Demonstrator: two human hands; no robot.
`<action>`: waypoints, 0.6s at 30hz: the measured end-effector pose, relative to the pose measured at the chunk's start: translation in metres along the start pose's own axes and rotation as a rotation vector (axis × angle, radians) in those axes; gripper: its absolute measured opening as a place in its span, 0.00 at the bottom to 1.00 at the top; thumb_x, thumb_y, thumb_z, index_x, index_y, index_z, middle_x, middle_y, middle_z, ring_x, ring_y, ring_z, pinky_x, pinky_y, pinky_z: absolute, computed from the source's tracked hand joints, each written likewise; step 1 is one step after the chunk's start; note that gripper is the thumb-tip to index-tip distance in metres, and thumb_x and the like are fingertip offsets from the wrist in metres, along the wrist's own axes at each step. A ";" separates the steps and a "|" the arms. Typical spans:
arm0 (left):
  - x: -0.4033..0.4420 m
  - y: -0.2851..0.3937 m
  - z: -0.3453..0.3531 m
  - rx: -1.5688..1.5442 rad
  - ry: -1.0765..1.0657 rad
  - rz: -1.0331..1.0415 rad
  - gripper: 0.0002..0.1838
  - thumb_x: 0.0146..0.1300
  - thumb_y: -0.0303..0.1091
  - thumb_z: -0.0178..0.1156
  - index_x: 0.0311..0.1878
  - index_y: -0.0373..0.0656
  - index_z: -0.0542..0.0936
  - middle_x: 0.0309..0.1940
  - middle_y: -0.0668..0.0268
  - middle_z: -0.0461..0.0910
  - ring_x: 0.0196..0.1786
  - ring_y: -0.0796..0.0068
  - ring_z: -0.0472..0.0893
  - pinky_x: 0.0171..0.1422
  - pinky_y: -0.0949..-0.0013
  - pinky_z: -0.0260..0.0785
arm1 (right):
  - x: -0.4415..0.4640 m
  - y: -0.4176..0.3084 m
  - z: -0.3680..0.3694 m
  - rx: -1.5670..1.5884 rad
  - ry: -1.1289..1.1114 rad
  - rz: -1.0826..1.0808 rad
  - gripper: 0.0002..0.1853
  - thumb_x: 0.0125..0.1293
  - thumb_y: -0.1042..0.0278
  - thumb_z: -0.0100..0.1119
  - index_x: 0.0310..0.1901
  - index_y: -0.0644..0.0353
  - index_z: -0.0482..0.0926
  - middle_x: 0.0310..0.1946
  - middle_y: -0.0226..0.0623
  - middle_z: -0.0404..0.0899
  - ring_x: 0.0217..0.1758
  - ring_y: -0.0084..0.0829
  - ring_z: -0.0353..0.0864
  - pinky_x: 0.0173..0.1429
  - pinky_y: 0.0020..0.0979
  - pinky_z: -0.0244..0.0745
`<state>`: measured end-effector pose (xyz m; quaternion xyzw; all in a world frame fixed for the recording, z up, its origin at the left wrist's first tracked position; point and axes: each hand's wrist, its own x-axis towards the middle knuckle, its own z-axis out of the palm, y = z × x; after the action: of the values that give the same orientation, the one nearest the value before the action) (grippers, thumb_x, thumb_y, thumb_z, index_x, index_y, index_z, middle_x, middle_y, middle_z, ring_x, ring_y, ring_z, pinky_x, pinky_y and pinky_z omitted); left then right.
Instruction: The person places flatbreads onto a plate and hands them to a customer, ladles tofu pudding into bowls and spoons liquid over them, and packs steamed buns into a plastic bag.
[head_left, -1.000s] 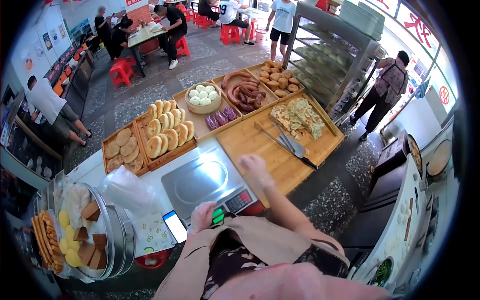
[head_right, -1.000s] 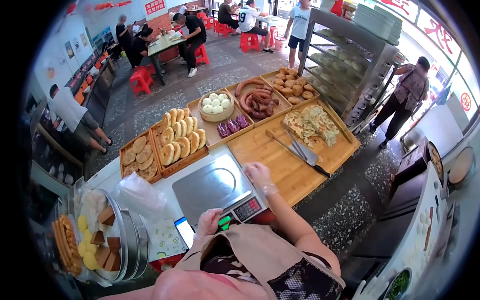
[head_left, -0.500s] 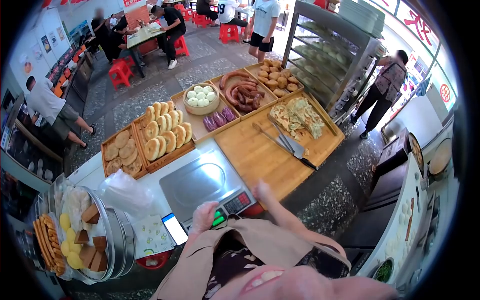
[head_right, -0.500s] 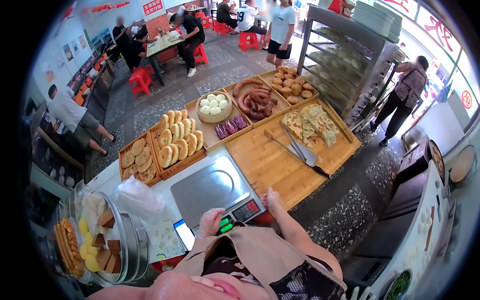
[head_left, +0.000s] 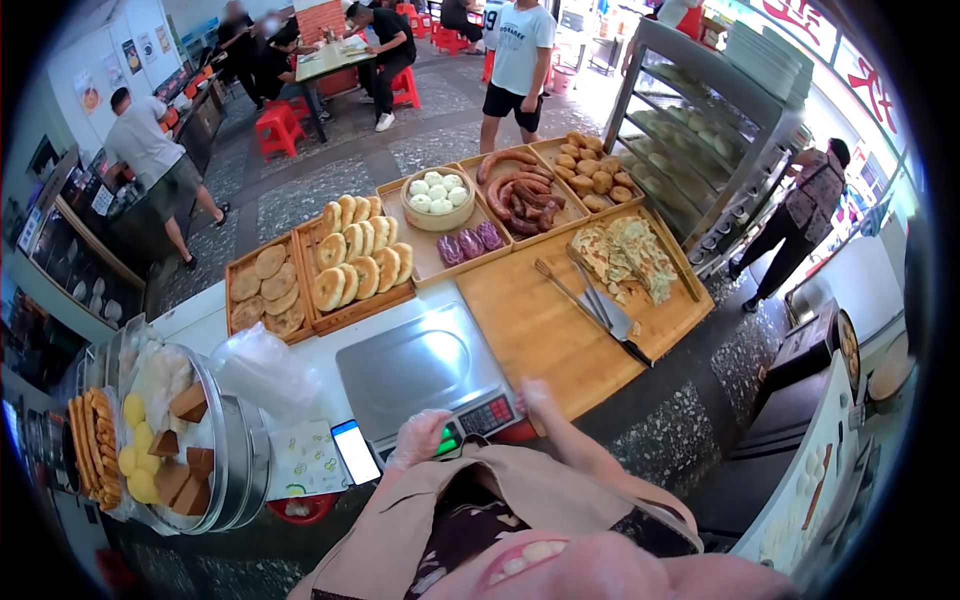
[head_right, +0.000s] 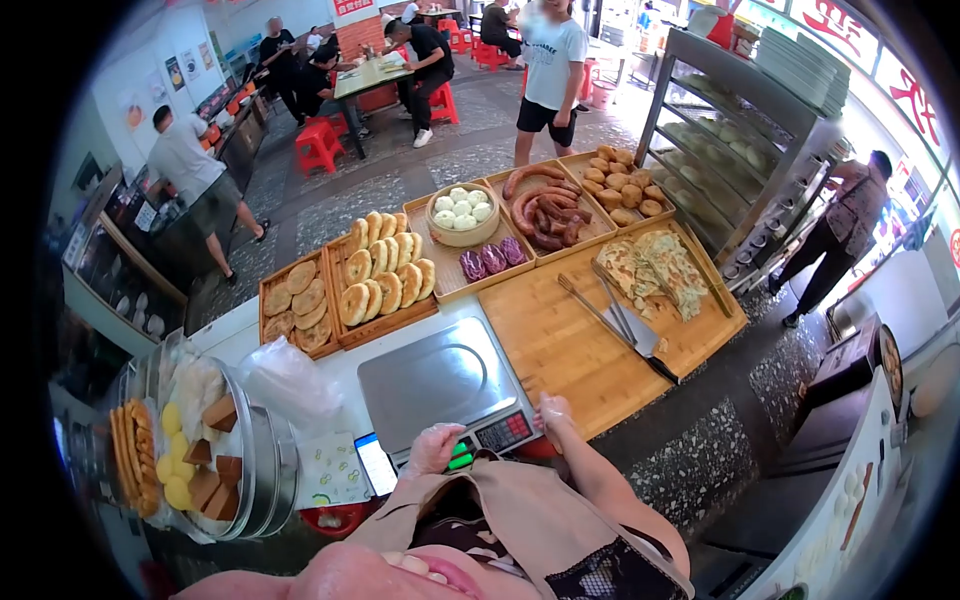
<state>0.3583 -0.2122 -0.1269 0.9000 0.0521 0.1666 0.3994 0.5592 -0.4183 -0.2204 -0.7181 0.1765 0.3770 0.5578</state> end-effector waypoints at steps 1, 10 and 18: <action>0.001 -0.001 0.001 -0.006 0.009 0.006 0.08 0.60 0.30 0.54 0.40 0.45 0.80 0.36 0.58 0.81 0.39 0.55 0.80 0.42 0.59 0.73 | 0.001 0.000 0.000 -0.019 -0.007 -0.017 0.25 0.68 0.49 0.42 0.27 0.66 0.72 0.16 0.42 0.72 0.14 0.33 0.71 0.18 0.30 0.67; 0.003 -0.007 0.004 0.011 -0.028 -0.065 0.09 0.59 0.29 0.53 0.41 0.45 0.81 0.38 0.60 0.81 0.42 0.57 0.80 0.46 0.60 0.73 | 0.022 -0.010 0.004 -0.075 -0.112 0.124 0.24 0.68 0.48 0.40 0.29 0.64 0.71 0.20 0.44 0.76 0.18 0.35 0.75 0.21 0.31 0.71; 0.007 -0.008 0.001 0.029 -0.019 -0.085 0.09 0.59 0.28 0.55 0.42 0.45 0.81 0.37 0.59 0.82 0.41 0.57 0.81 0.45 0.62 0.74 | 0.032 -0.021 0.010 0.011 -0.116 0.128 0.25 0.67 0.45 0.42 0.31 0.63 0.73 0.20 0.40 0.76 0.18 0.33 0.74 0.22 0.30 0.72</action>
<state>0.3651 -0.2058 -0.1315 0.9043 0.0890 0.1400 0.3934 0.5911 -0.3971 -0.2303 -0.6793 0.1914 0.4517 0.5458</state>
